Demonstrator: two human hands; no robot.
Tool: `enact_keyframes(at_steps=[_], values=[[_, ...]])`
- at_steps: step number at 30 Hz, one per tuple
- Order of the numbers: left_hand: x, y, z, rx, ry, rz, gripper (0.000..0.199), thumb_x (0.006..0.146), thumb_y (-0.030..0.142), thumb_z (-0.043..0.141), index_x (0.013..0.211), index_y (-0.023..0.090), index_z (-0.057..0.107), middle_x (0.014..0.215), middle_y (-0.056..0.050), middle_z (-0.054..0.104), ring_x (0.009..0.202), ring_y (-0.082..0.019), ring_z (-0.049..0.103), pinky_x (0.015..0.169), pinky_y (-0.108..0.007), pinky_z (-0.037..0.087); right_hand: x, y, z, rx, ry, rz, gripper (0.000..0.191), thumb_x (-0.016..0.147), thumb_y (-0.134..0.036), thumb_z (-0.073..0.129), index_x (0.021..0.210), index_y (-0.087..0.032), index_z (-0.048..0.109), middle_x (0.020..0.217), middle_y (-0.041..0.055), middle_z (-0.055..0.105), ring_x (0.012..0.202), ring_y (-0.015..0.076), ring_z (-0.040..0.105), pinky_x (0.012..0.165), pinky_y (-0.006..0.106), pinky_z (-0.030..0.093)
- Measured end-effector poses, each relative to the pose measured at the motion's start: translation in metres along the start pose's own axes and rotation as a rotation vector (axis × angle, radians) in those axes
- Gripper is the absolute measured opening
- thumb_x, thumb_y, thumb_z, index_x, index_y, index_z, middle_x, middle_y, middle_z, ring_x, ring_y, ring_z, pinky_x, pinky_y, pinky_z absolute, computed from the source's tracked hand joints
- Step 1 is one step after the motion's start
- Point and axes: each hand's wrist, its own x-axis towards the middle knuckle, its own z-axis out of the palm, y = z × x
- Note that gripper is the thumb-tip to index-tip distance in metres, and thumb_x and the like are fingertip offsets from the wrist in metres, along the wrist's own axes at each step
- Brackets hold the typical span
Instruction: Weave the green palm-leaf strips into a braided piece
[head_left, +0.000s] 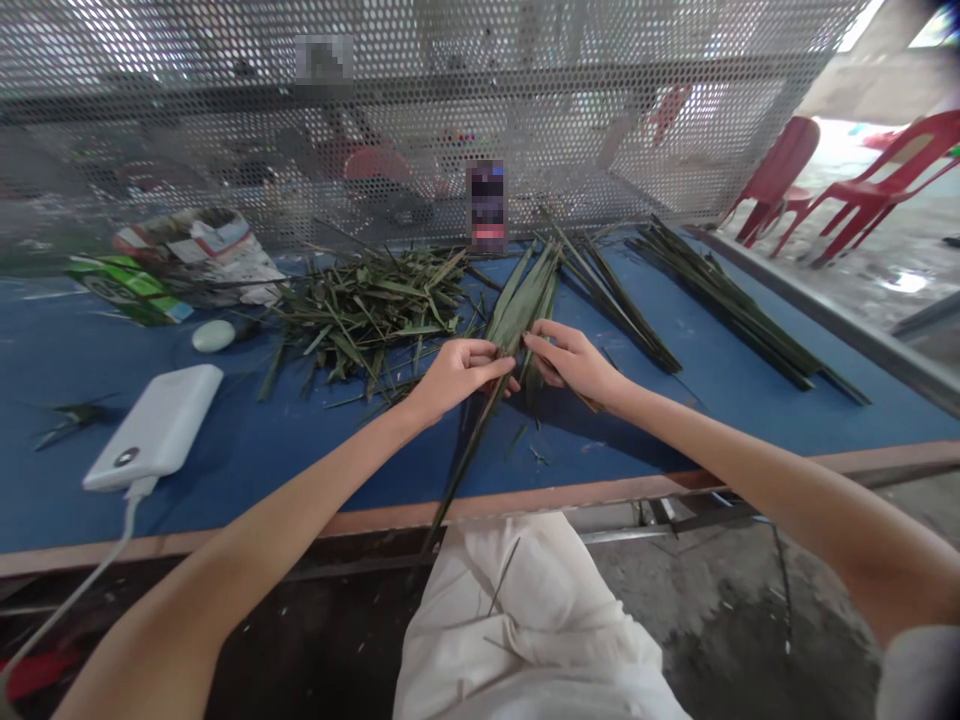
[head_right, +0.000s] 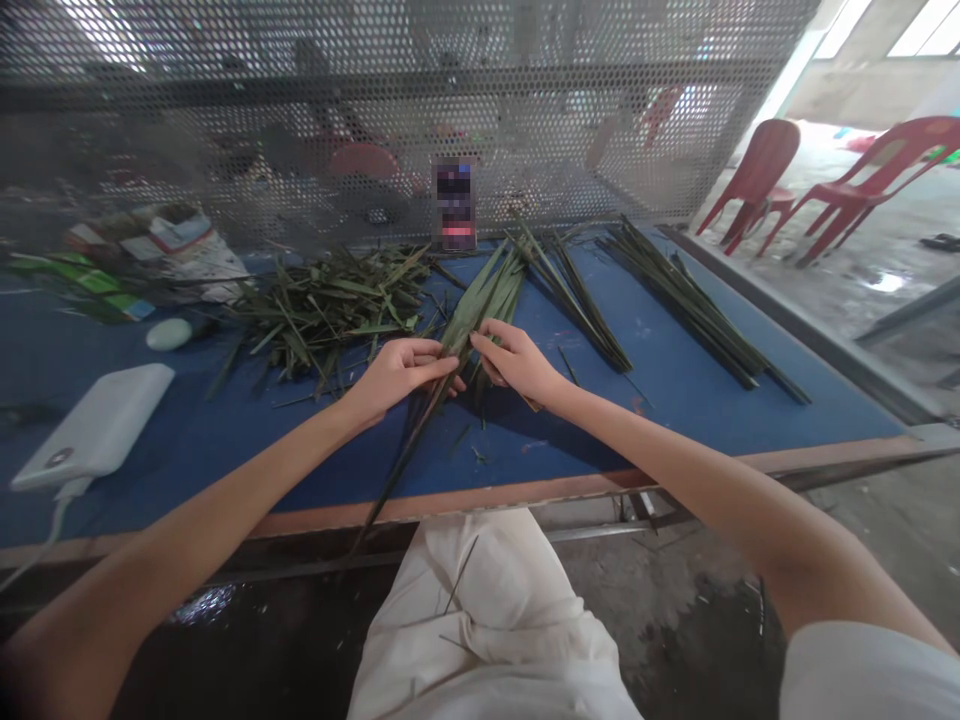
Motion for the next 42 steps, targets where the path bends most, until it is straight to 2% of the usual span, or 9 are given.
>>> enact_keyframes(at_steps=[5,10,15,22,28,32,37,42], values=[[-0.0026,0.0032,0.0014,0.031,0.004,0.031,0.026,0.076,0.036,0.071,0.076,0.011,0.067,0.072,-0.011,0.073,0.063,-0.018,0.068,0.067,-0.031,0.056,0.0025,-0.0002,-0.0036,-0.016,0.074,0.013,0.03,0.093,-0.041,0.051,0.072,-0.022,0.038,0.041,-0.0093,0.037,0.037,0.0071,0.031,0.042,0.023,0.028],[-0.0014,-0.0013,-0.0008,0.062,0.011,0.067,0.025,0.083,0.035,0.062,0.078,0.011,0.067,0.074,-0.01,0.073,0.064,-0.018,0.069,0.067,-0.03,0.056,0.0045,0.0033,-0.0021,0.011,-0.007,0.084,0.037,0.096,-0.033,0.044,0.062,-0.021,0.037,0.04,-0.0065,0.038,0.037,0.0069,0.033,0.042,0.022,0.03],[-0.0005,-0.0034,0.0005,0.149,-0.006,0.107,0.027,0.085,0.038,0.057,0.08,0.013,0.065,0.07,-0.007,0.071,0.064,-0.019,0.068,0.064,-0.03,0.055,0.0054,0.006,-0.0002,0.045,-0.035,0.101,0.036,0.097,-0.028,0.042,0.062,-0.021,0.036,0.039,-0.0062,0.039,0.036,0.0074,0.034,0.041,0.022,0.03],[-0.0015,-0.0026,0.0029,0.165,-0.051,0.137,0.035,0.091,0.042,0.046,0.073,0.016,0.058,0.068,-0.005,0.068,0.06,-0.017,0.066,0.06,-0.029,0.054,0.0038,0.0078,-0.0013,-0.021,0.013,0.02,0.029,0.095,-0.035,0.047,0.071,-0.021,0.039,0.042,-0.0085,0.039,0.037,0.0066,0.034,0.041,0.021,0.028],[-0.0045,0.0011,0.0047,0.138,-0.025,0.086,0.015,0.088,0.025,0.045,0.08,0.016,0.055,0.065,-0.003,0.064,0.055,-0.016,0.063,0.058,-0.029,0.053,0.0031,0.0066,-0.0017,-0.064,0.03,-0.031,0.03,0.094,-0.038,0.049,0.072,-0.021,0.039,0.042,-0.0093,0.038,0.037,0.0062,0.033,0.042,0.021,0.029],[-0.0044,-0.0003,0.004,0.198,0.037,0.072,0.008,0.087,0.021,0.046,0.091,0.018,0.052,0.058,0.001,0.057,0.047,-0.013,0.056,0.048,-0.024,0.045,0.0032,0.0043,-0.0014,-0.028,0.054,-0.031,0.029,0.094,-0.037,0.049,0.071,-0.022,0.039,0.043,-0.0089,0.038,0.037,0.0065,0.032,0.041,0.022,0.028],[-0.0015,-0.0049,0.0017,0.175,0.062,0.088,0.012,0.091,0.029,0.047,0.095,0.019,0.046,0.056,0.005,0.051,0.042,-0.011,0.052,0.044,-0.022,0.041,0.0037,0.0038,-0.0009,0.011,0.078,-0.031,0.03,0.094,-0.039,0.05,0.072,-0.022,0.039,0.043,-0.0087,0.038,0.037,0.0068,0.031,0.04,0.022,0.028],[-0.0003,-0.0025,0.0011,0.165,0.052,0.078,0.028,0.09,0.044,0.052,0.086,0.016,0.054,0.05,0.003,0.052,0.04,-0.011,0.053,0.044,-0.023,0.043,0.0051,0.0046,-0.0026,0.075,0.112,-0.027,0.028,0.095,-0.03,0.047,0.07,-0.022,0.038,0.043,-0.0087,0.036,0.037,0.007,0.03,0.04,0.023,0.026]])
